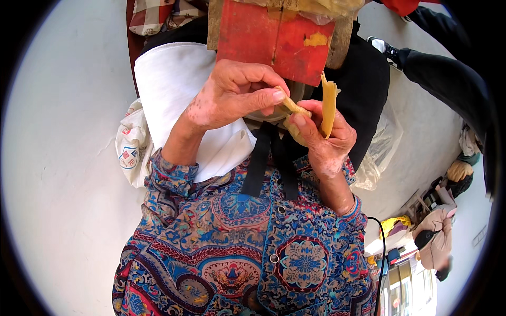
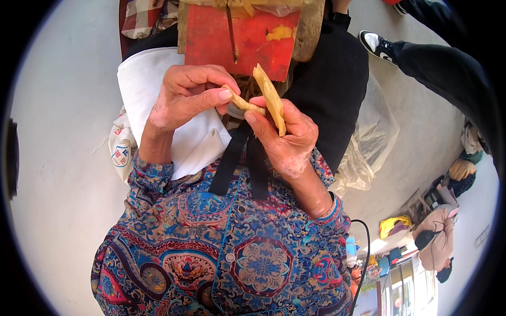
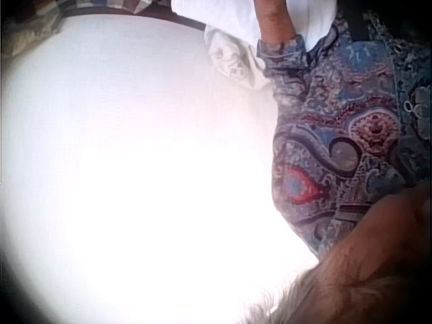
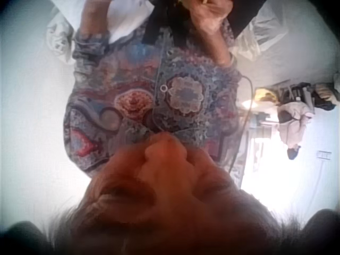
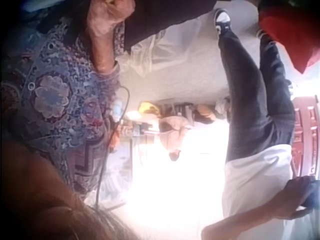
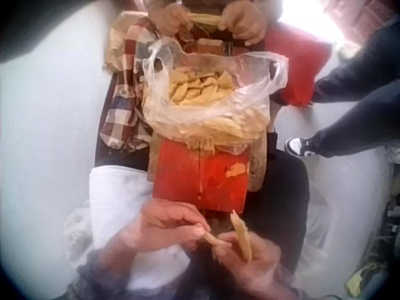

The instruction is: The person sits on the floor and peels thin strips from dried vegetable pieces by hand. They repeatedly pull off the outer layer and place the peeled pieces into a white bowl on their lap.

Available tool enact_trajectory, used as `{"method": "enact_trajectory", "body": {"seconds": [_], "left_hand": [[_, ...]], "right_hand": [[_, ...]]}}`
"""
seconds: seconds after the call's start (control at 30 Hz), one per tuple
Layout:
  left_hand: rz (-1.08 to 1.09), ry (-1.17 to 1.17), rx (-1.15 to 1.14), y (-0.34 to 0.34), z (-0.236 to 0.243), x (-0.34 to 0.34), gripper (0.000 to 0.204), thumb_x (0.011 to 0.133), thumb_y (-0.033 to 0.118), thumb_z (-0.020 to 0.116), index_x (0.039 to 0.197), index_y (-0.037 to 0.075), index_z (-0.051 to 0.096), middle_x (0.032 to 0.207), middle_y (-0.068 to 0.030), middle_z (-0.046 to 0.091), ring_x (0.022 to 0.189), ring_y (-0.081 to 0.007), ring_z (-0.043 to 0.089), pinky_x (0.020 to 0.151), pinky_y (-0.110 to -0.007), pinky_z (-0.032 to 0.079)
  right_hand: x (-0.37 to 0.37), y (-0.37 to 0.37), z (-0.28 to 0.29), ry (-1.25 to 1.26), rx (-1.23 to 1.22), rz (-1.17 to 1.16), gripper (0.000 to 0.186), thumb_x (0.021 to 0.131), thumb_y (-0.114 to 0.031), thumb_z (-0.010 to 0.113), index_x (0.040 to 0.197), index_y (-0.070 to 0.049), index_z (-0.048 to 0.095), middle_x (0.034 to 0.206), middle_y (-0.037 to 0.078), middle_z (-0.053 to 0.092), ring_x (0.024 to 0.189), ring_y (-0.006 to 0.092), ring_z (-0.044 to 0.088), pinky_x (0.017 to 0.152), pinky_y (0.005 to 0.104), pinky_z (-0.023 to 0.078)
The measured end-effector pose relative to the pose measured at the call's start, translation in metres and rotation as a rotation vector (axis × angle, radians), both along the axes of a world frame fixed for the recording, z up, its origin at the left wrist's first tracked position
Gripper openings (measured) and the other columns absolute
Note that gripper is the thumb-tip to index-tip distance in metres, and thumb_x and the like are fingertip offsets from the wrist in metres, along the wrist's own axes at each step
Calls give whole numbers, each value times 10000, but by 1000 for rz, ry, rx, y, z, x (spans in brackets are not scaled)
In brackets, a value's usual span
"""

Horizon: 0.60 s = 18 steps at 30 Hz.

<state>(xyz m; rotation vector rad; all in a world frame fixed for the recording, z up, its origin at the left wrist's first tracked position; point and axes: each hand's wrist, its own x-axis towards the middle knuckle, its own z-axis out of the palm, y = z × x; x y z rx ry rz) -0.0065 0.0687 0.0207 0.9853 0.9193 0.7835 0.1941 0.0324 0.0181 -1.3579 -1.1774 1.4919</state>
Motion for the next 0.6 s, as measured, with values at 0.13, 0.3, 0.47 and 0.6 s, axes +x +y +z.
{"method": "enact_trajectory", "body": {"seconds": [0.13,0.3,0.47,0.6], "left_hand": [[67,100,127,3,3,1,102,844,12,636,930,-39,657,844,-89,638,669,-99,595,600,-203,487],[126,248,158,17,7,1,122,830,28,673,936,-33,667,833,-71,663,684,-80,602,615,-188,493],[220,296,185,32,-1,6,146,841,59,672,962,-23,669,846,-68,679,709,-86,632,660,-190,524],[288,319,167,40,-6,10,161,844,69,669,982,-15,668,865,-76,685,734,-97,653,670,-198,543]], "right_hand": [[-2,12,4,-31,2,-2,220,795,-58,734,992,-1,653,760,-16,618,676,28,530,611,173,440],[-3,36,-1,-44,70,-3,213,809,-93,730,988,-3,657,748,-32,610,678,17,508,594,170,429],[-4,60,-9,-66,151,5,200,824,-131,721,971,-6,665,703,-53,580,643,10,479,563,168,406],[-6,76,-10,-100,161,12,198,823,-124,719,973,-6,668,718,-37,593,638,18,491,564,164,407]]}}
